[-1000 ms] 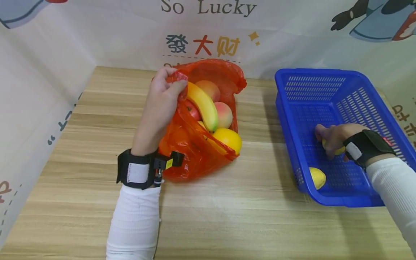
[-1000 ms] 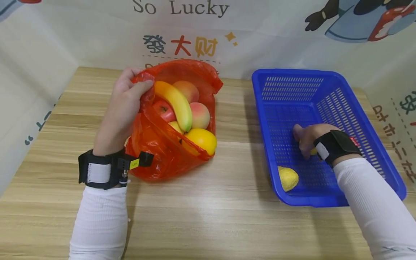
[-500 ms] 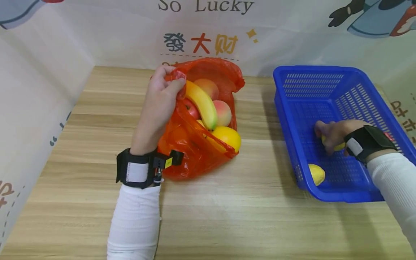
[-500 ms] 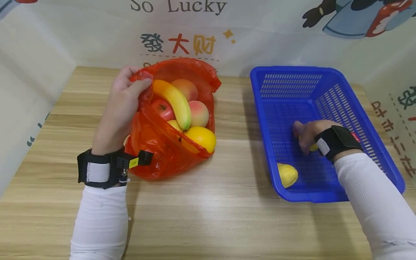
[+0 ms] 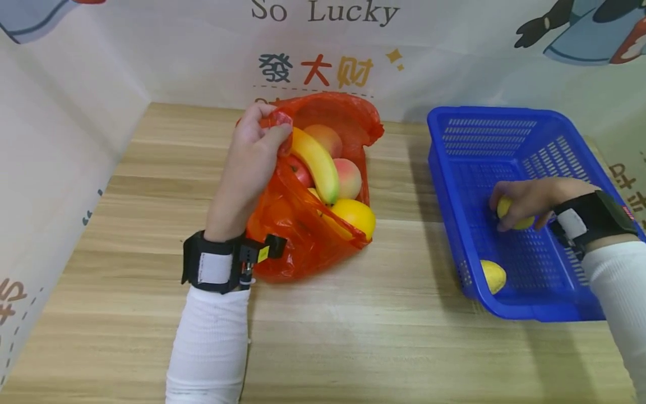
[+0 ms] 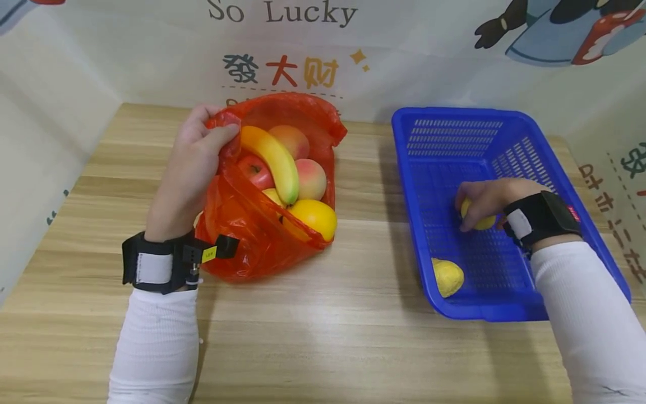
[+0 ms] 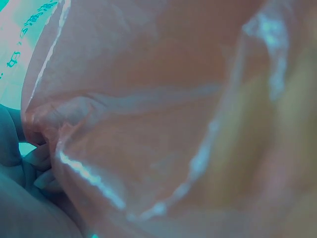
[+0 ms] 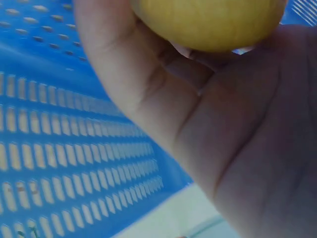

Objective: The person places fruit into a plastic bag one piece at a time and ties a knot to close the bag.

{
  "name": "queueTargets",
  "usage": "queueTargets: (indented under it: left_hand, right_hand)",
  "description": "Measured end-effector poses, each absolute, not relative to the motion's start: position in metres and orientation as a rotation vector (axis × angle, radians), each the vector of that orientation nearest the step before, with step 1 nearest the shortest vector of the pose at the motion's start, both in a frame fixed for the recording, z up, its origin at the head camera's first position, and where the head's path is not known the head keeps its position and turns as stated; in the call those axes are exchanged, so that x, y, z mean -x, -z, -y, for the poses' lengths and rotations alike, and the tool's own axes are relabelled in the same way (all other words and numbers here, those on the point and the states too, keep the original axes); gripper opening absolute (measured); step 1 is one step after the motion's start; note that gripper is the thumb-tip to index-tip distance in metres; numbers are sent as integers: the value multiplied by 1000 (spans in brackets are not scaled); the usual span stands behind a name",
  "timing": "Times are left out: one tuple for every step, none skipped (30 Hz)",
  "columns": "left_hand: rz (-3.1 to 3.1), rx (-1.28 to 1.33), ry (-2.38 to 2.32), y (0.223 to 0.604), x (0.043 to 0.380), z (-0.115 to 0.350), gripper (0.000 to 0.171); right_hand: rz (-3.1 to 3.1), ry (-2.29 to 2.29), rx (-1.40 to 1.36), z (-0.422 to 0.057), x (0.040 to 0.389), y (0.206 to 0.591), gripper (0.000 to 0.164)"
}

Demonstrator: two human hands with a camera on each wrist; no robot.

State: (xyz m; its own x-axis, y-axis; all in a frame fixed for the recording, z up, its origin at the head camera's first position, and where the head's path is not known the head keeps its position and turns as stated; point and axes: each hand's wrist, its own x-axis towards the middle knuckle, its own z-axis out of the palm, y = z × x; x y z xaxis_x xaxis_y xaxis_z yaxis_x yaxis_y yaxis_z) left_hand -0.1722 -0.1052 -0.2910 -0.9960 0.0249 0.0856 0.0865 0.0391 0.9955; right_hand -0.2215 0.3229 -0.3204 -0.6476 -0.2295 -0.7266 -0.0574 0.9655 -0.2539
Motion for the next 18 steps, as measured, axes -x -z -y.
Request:
queueTargets:
  left_hand:
    - [2232,121,2143,291,172,105,17]
    - [2231,123,2141,291,173,105,17]
    - [2230,123,2140,291,173,105,17]
    - [2230,126,2140,291,173,105,17]
    - [2230,125,2140,291,173,104,18]
    - [2227,127,2143,291,173,105,17]
    - [2224,129,2145,290,173,105,17]
    - [2223,130,2144,290,172,105,17]
    - [2224,130,2143,289,172,105,17]
    - [2225,129,2143,289,172,105,18]
    - [2224,131,2144,288,171,105,18]
    - [2227,131,2143,288,171,105,18]
    - [2229,129,2141,288,171,105,18]
    - [2227,131,2147,288,171,106,17]
    - [2229,133,2146,287,171,106,16]
    - [2228,133,2151,287,171,106,16]
    - [2231,134,2153,287,171,106,15]
    - [2233,134,2153,287,171,106,14]
  right_hand:
    - [-2285,261,219,-323,222,317,59]
    - [-2300,260,235,-322,224,314,59]
    - [-2315,256,250,-321,225,310,58]
    - [-2333,249,262,-319,226,306,59]
    - [-2351,245,267,-318,226,302,60]
    - [-2366,242,267,-316,227,297,61]
    - [-2382,240,266,-314,227,292,61]
    - [-2400,235,268,-313,227,288,62]
    - [-2418,224,267,-311,228,284,62]
    - [-2435,213,270,-309,228,279,62]
    - [-2447,209,269,-307,228,275,63]
    - [-2459,208,268,-305,229,271,64]
    - [-2474,207,270,-303,229,267,65]
    - [-2493,205,273,-301,229,264,65]
    - [-2517,202,281,-297,229,261,66]
    - [-2550,196,301,-293,229,258,65]
    - [-2582,204,327,-289,229,256,65]
    - [-2620,211,365,-285,228,255,63]
